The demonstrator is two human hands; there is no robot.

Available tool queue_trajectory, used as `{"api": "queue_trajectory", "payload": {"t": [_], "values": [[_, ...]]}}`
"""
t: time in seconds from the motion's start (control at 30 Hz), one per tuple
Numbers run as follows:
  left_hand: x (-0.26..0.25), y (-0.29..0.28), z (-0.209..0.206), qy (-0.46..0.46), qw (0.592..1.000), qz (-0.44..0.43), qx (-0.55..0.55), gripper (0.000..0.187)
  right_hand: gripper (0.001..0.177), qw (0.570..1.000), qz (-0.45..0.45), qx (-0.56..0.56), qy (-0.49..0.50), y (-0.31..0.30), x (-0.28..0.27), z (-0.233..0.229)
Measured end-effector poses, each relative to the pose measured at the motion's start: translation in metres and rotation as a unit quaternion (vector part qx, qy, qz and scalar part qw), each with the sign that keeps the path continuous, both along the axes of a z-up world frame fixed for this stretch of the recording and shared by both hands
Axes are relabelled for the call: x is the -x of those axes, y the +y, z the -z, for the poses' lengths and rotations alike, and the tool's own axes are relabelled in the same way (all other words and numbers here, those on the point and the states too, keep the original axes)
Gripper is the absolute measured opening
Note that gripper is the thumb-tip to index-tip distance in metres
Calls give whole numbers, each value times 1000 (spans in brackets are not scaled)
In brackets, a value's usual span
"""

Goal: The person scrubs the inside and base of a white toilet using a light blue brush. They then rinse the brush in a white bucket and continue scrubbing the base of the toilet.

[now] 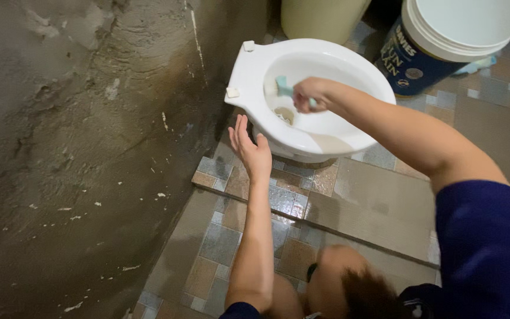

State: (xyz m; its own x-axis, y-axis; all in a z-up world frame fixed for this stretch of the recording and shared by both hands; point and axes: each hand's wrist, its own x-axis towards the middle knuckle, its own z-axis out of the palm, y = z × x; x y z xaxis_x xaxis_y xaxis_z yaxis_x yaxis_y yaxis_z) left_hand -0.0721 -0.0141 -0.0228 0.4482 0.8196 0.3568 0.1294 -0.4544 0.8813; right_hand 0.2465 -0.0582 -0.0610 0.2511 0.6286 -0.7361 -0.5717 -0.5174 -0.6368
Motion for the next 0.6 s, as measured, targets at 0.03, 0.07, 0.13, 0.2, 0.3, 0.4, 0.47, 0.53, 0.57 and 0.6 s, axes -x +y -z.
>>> {"api": "queue_trajectory", "payload": {"t": [0.03, 0.07, 0.13, 0.2, 0.3, 0.4, 0.47, 0.53, 0.57, 0.6], "values": [[0, -2, 2, -3, 1000, 7, 3, 62, 6, 999, 28, -10, 26, 9, -8, 2], [1, -4, 4, -6, 1000, 10, 6, 61, 8, 997, 53, -20, 54, 20, -16, 7], [3, -4, 8, -12, 1000, 9, 8, 61, 10, 995, 66, -28, 75, 30, -24, 18], [5, -3, 11, -15, 1000, 4, 6, 62, 12, 999, 19, -19, 44, 20, -18, 26], [8, 4, 10, -9, 1000, -3, 22, 63, 17, 957, -249, 64, -135, -29, 0, 11], [7, 9, 7, -12, 999, -11, 43, 63, 21, 778, -493, 175, -348, -88, 13, -21], [9, 10, 6, -16, 999, -10, 42, 64, 34, 630, -536, 280, -487, -121, 17, -49], [11, 11, 7, -15, 999, -15, 43, 64, 50, 450, -551, 365, -600, -139, 27, -74], [12, 13, 8, -13, 999, -19, 44, 65, 48, 450, -517, 358, -634, -139, 32, -85], [12, 14, 8, -11, 999, -22, 44, 65, 46, 450, -480, 351, -667, -133, 34, -93]]}}
